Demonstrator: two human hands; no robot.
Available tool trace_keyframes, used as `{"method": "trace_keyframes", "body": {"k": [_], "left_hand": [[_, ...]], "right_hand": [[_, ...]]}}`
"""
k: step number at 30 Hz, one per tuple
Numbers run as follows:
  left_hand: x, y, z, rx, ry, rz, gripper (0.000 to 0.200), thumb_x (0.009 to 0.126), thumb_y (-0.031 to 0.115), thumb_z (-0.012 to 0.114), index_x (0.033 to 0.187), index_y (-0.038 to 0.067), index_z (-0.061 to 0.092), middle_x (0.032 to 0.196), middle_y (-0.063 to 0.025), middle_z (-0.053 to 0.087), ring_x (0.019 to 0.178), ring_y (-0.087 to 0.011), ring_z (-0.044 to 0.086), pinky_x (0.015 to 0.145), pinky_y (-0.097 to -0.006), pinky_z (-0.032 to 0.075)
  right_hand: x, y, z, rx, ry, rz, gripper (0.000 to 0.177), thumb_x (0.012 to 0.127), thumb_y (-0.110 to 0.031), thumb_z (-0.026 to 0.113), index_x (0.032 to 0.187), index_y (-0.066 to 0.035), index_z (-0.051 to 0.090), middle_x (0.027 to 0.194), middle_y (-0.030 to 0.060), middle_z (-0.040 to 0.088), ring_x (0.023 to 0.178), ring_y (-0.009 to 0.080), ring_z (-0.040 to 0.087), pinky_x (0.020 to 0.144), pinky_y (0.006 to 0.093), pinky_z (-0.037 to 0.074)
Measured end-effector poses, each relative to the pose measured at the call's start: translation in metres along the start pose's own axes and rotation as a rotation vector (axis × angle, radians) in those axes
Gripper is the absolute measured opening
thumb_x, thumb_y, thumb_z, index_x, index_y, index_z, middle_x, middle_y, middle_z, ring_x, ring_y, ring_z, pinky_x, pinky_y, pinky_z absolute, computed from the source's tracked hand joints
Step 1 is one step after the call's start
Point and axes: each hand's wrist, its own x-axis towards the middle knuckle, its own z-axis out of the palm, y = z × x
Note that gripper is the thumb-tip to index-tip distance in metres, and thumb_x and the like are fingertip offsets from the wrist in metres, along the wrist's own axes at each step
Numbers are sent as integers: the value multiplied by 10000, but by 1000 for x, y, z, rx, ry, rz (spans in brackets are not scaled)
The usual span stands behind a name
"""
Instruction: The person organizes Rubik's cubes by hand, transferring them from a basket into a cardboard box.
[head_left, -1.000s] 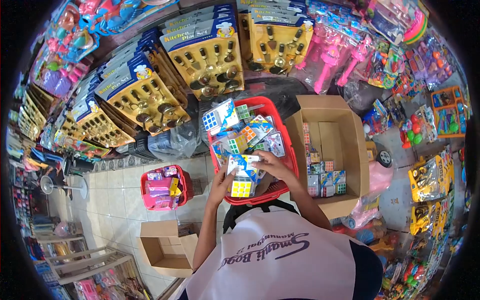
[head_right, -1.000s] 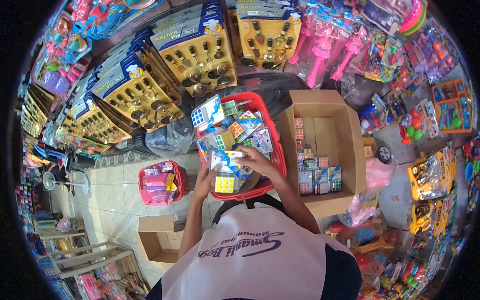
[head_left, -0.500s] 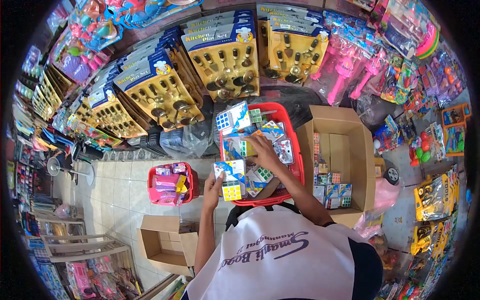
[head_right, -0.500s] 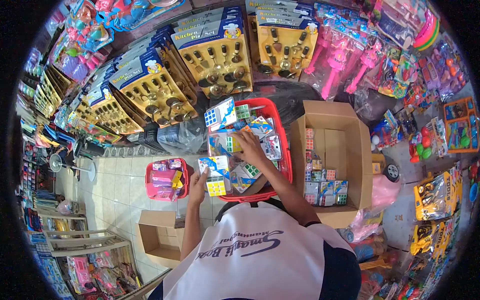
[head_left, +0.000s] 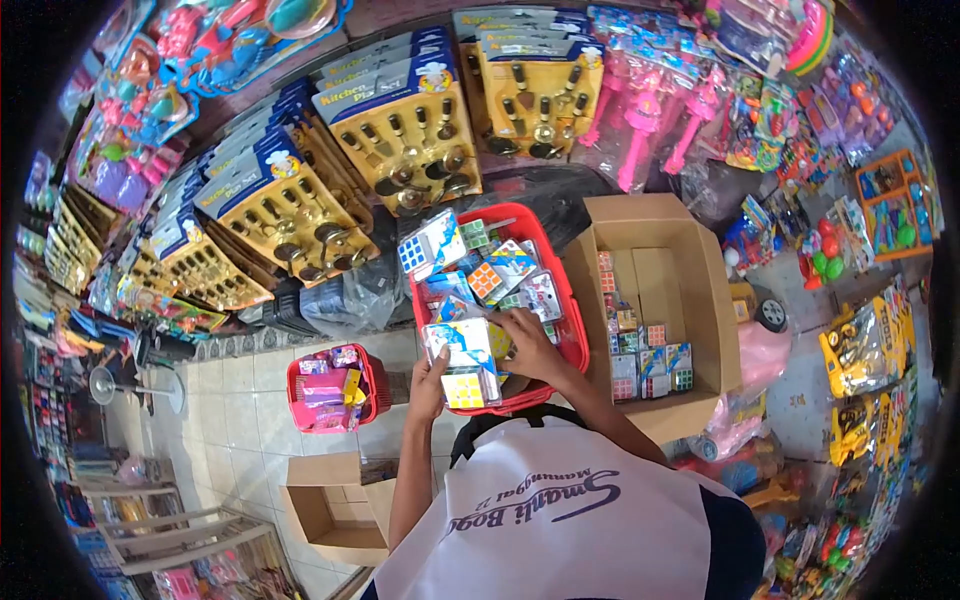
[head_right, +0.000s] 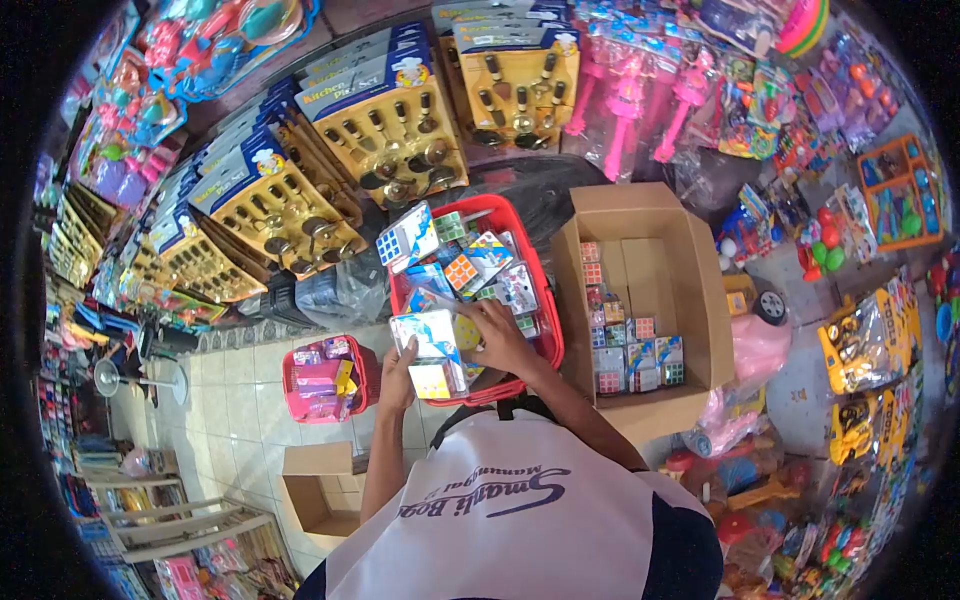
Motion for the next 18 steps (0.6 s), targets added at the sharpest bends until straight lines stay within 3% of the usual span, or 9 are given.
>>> {"method": "trace_keyframes", "body": {"k": [4, 5, 8, 9, 12, 13, 18], "left_hand": [[-2, -2, -1, -114, -16, -60, 258, 963, 210, 502, 1127, 16, 548, 1000, -70, 641, 849, -152, 647, 758, -309, 530], [-3, -3, 1, -148, -23, -59, 260, 964, 219, 500, 1128, 21, 538, 1004, -76, 639, 843, -156, 651, 744, -306, 538], [-11, -1, 20, -191, -57, -71, 258, 964, 218, 499, 1138, 31, 534, 1009, -69, 640, 848, -158, 652, 744, -311, 538], [-15, -5, 25, -208, -77, -88, 258, 963, 214, 505, 1146, 34, 530, 1017, -64, 636, 857, -150, 647, 751, -309, 534], [-20, -17, 41, -228, -148, -151, 261, 960, 202, 515, 1163, 38, 523, 1031, -54, 630, 876, -136, 637, 768, -306, 525], [-22, -23, 45, -219, -174, -182, 259, 960, 199, 514, 1163, 38, 522, 1028, -57, 632, 876, -136, 637, 770, -307, 525], [-37, -55, 72, -115, -298, -278, 242, 957, 193, 521, 1141, 38, 546, 1005, -43, 633, 861, -115, 628, 748, -284, 514]], "right_hand": [[-30, -6, 0, 107, 140, 38, 733, 689, -235, 778, 1323, -88, 440, 1255, 177, 426, 1253, 327, 361, 1029, 435, 305], [-36, -9, 0, 75, 195, 57, 783, 775, -231, 737, 1402, -64, 298, 1292, 190, 429, 1255, 291, 399, 1036, 422, 324], [-59, -32, -6, 696, 169, 449, 819, 815, -196, 702, 1425, -43, 177, 1267, 156, 476, 1161, 238, 492, 970, 385, 405], [-73, -17, 10, 831, 207, 488, 778, 850, -177, 664, 1418, -46, 149, 1242, 126, 512, 1107, 191, 530, 894, 344, 458], [-99, -34, 4, 1089, 315, 683, 679, 862, -166, 635, 1388, -63, 219, 1237, 118, 510, 1139, 193, 516, 905, 359, 461], [-110, -33, 6, 1131, 375, 660, 598, 874, -163, 605, 1357, -79, 261, 1249, 119, 497, 1142, 201, 520, 900, 374, 476], [-160, -41, -18, 1178, 630, 800, 570, 880, -164, 584, 1363, -87, 290, 1261, 101, 489, 1134, 208, 532, 887, 398, 490]]}}
